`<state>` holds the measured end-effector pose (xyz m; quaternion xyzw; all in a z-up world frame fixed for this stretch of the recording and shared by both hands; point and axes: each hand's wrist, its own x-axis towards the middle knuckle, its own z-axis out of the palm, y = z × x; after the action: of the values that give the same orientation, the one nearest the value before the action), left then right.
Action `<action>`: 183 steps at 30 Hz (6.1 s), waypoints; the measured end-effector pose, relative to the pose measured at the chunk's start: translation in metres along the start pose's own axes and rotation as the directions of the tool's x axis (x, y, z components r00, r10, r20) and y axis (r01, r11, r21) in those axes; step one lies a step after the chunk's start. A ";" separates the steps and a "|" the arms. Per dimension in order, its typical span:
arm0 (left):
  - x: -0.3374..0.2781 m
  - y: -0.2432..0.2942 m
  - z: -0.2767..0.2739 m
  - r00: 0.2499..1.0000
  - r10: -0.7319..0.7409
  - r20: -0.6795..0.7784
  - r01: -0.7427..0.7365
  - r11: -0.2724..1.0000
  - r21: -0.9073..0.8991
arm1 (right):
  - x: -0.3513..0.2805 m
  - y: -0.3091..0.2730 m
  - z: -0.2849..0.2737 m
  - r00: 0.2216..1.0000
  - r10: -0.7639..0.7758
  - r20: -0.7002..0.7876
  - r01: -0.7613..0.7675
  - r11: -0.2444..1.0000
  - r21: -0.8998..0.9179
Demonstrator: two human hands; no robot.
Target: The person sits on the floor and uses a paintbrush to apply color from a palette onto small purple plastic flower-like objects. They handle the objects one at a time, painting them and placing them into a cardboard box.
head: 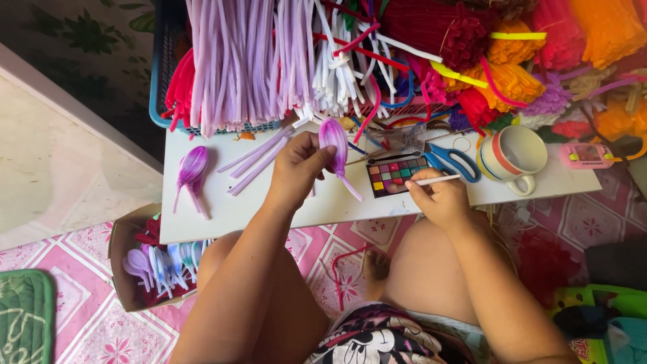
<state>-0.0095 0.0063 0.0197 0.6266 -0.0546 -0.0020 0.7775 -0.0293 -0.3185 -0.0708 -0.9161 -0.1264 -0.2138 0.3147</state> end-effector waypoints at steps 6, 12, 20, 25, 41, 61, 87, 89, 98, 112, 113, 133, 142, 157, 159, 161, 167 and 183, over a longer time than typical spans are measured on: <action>-0.001 -0.004 0.003 1.000 0.003 -0.005 -0.003 1.000 0.009 | 0.008 -0.015 -0.007 0.999 -0.045 0.006 0.045 0.999 0.027; 0.001 -0.005 0.004 0.999 -0.039 -0.022 0.037 0.998 -0.052 | 0.016 -0.013 -0.017 0.998 -0.065 -0.006 0.065 0.996 0.057; 0.004 -0.009 0.011 0.994 -0.049 -0.099 0.045 0.998 -0.045 | 0.040 -0.144 -0.024 0.951 -0.288 -0.111 0.308 0.915 0.262; 0.005 -0.008 0.005 0.990 -0.075 -0.120 0.076 0.997 0.001 | 0.048 -0.158 -0.018 0.840 -0.525 -0.139 0.540 0.832 0.126; -0.006 0.020 0.004 0.987 -0.086 -0.132 0.094 0.994 0.059 | 0.066 -0.189 -0.028 0.734 -0.676 -0.067 0.674 0.713 0.190; 0.000 0.009 0.000 0.996 -0.041 -0.083 0.045 0.998 0.042 | 0.062 -0.184 -0.041 0.828 -0.561 -0.021 0.552 0.807 0.212; 0.015 -0.022 -0.005 0.998 -0.038 0.055 0.042 0.996 -0.080 | 0.015 -0.034 -0.031 0.970 0.224 0.098 -0.231 0.970 0.068; 0.015 -0.020 -0.006 0.998 -0.040 0.055 0.044 0.995 -0.088 | 0.016 -0.033 -0.021 0.969 0.224 0.105 -0.234 0.968 0.092; 0.010 -0.010 -0.002 0.995 -0.058 0.080 0.063 0.995 -0.073 | 0.006 -0.017 -0.009 0.981 0.152 0.119 -0.136 0.982 -0.133; 0.011 -0.029 0.005 0.988 0.009 0.155 -0.005 1.000 -0.027 | 0.070 -0.127 -0.062 0.988 -0.115 -0.108 0.147 0.918 0.367; 0.009 -0.026 0.005 0.988 0.012 0.154 -0.008 1.000 -0.027 | 0.075 -0.135 -0.061 0.980 -0.177 -0.091 0.197 0.931 0.307; 0.000 0.002 0.004 0.997 0.037 0.075 -0.047 0.988 0.146 | 0.098 -0.175 -0.049 0.887 -0.457 -0.071 0.460 0.888 0.025; -0.001 0.008 0.005 0.994 0.089 0.057 -0.105 0.906 0.411 | 0.104 -0.178 -0.053 0.884 -0.462 -0.078 0.455 0.886 -0.088; -0.004 0.009 0.009 0.987 0.153 0.054 -0.155 0.783 0.602 | 0.102 -0.199 -0.048 0.875 -0.481 -0.053 0.483 0.874 0.046; -0.007 0.018 0.009 0.987 0.149 0.055 -0.152 0.788 0.597 | 0.104 -0.194 -0.048 0.871 -0.489 -0.054 0.491 0.870 0.044; -0.003 0.009 0.007 0.987 0.153 0.057 -0.157 0.789 0.594 | 0.108 -0.175 -0.052 0.859 -0.509 -0.052 0.507 0.861 -0.037; -0.002 0.001 0.010 0.984 0.166 0.064 -0.171 0.787 0.593 | 0.101 -0.187 -0.053 0.876 -0.481 -0.039 0.478 0.875 -0.077; 0.003 -0.010 0.007 0.993 0.114 0.032 -0.110 0.784 0.611 | 0.044 -0.059 -0.034 0.983 0.044 0.176 -0.025 0.993 -0.112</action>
<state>-0.0066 -0.0030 0.0114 0.8400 -0.0867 0.0639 0.5319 -0.0224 -0.2904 0.0046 -0.9495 -0.1262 -0.1322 0.2550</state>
